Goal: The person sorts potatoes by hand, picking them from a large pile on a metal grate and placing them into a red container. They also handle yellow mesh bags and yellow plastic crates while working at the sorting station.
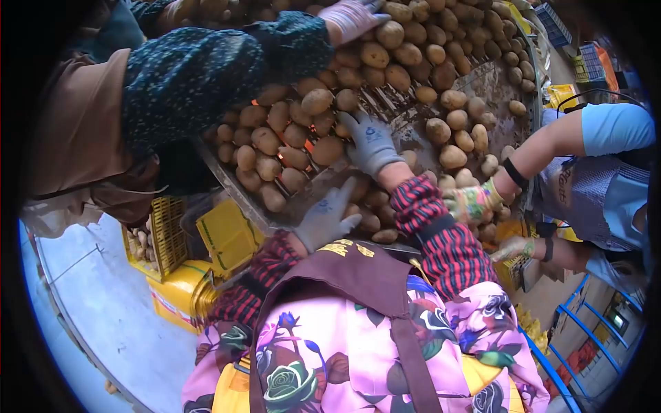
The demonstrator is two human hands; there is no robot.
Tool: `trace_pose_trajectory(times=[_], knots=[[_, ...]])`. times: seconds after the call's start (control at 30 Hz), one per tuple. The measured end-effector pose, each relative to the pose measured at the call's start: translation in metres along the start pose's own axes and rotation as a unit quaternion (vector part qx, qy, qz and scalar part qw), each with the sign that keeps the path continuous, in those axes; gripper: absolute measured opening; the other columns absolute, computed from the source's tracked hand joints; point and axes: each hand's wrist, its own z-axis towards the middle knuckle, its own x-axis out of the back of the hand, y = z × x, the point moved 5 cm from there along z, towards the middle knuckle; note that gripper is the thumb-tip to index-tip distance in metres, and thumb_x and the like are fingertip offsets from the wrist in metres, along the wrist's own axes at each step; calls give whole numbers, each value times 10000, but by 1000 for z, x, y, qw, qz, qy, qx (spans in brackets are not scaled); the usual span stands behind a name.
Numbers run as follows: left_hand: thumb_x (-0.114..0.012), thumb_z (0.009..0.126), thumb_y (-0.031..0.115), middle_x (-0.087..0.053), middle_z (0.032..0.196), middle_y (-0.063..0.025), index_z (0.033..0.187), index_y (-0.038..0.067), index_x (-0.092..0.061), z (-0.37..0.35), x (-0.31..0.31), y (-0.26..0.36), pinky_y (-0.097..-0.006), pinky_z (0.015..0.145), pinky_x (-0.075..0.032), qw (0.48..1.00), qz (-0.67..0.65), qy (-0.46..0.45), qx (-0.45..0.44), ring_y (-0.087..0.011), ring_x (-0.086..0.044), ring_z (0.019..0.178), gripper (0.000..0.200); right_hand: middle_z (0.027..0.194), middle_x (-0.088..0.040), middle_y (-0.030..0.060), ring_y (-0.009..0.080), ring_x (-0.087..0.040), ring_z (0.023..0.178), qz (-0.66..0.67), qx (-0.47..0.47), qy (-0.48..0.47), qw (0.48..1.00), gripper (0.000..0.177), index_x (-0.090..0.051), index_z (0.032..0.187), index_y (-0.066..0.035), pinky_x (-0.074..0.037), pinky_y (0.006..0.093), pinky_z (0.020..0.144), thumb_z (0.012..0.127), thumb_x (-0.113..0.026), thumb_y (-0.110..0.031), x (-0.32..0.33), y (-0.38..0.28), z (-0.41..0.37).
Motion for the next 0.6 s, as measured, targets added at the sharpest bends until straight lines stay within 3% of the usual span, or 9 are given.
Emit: trace_pose_trajectory(times=[0.17,0.2,0.3,0.33,0.4,0.43,0.5,0.57,0.6], knots=[[-638,915,258,-581,1249,-205,1415,66,-423,38,47,15,-402,979,-477,995,32,58,-73,-329,-592,1148,577,1134,-612,208,406,-589,1053,123,-86,23,988,446,-595,1205,-77,-486,480,902,780,-698,-166,43,0,-24],[-633,917,237,-589,1246,-163,1388,69,-460,46,49,17,-392,972,-486,968,-244,60,-23,-298,-599,1131,529,1149,-613,215,409,-585,1074,165,-75,26,983,443,-596,1208,-65,-485,474,910,790,-693,-176,58,-14,-32],[-602,959,231,-590,1189,-62,1314,74,-533,53,69,56,-348,913,-512,865,-494,79,-42,-212,-602,1058,394,1162,-622,232,413,-589,1091,169,0,79,982,449,-601,1226,-51,-486,472,914,807,-682,-191,69,-23,-18],[-589,978,248,-595,1159,-60,1292,66,-547,50,53,20,-337,900,-512,809,-578,86,69,-213,-604,1038,366,1161,-631,241,415,-599,1086,134,61,127,981,458,-606,1241,-49,-488,475,911,813,-675,-195,71,-26,-10],[-561,1014,309,-618,1104,-51,1241,75,-594,41,50,29,-324,881,-520,489,-849,5,199,-195,-611,1014,328,1145,-637,249,411,-616,1061,73,32,33,996,407,-611,1210,-56,-490,480,907,838,-654,-214,39,-11,30],[-565,1008,300,-612,1127,-35,1239,103,-601,53,53,33,-328,892,-521,419,-883,-23,212,-193,-602,1042,305,1130,-643,256,408,-632,1036,8,-3,-56,998,359,-617,1180,-63,-492,485,903,863,-632,-233,15,-6,38],[-574,994,281,-599,1173,-4,1234,160,-614,104,57,46,-336,912,-523,248,-928,-80,268,-190,-585,1097,271,1116,-641,253,412,-632,1019,-10,10,8,1000,342,-619,1150,-71,-493,484,892,838,-640,-209,-17,-10,27],[-583,981,262,-587,1219,27,1229,217,-627,164,57,61,-343,932,-525,-238,-891,34,385,-186,-568,1152,256,1102,-640,250,415,-631,1003,-39,32,73,996,328,-622,1121,-79,-494,483,880,813,-647,-186,-14,-13,24],[-587,974,252,-580,1242,42,1227,245,-633,184,58,66,-347,942,-526,-375,-824,115,408,-185,-560,1180,256,1071,-641,239,418,-629,982,-14,32,3,999,308,-621,1088,-76,-492,485,869,797,-647,-176,-9,-12,20]])
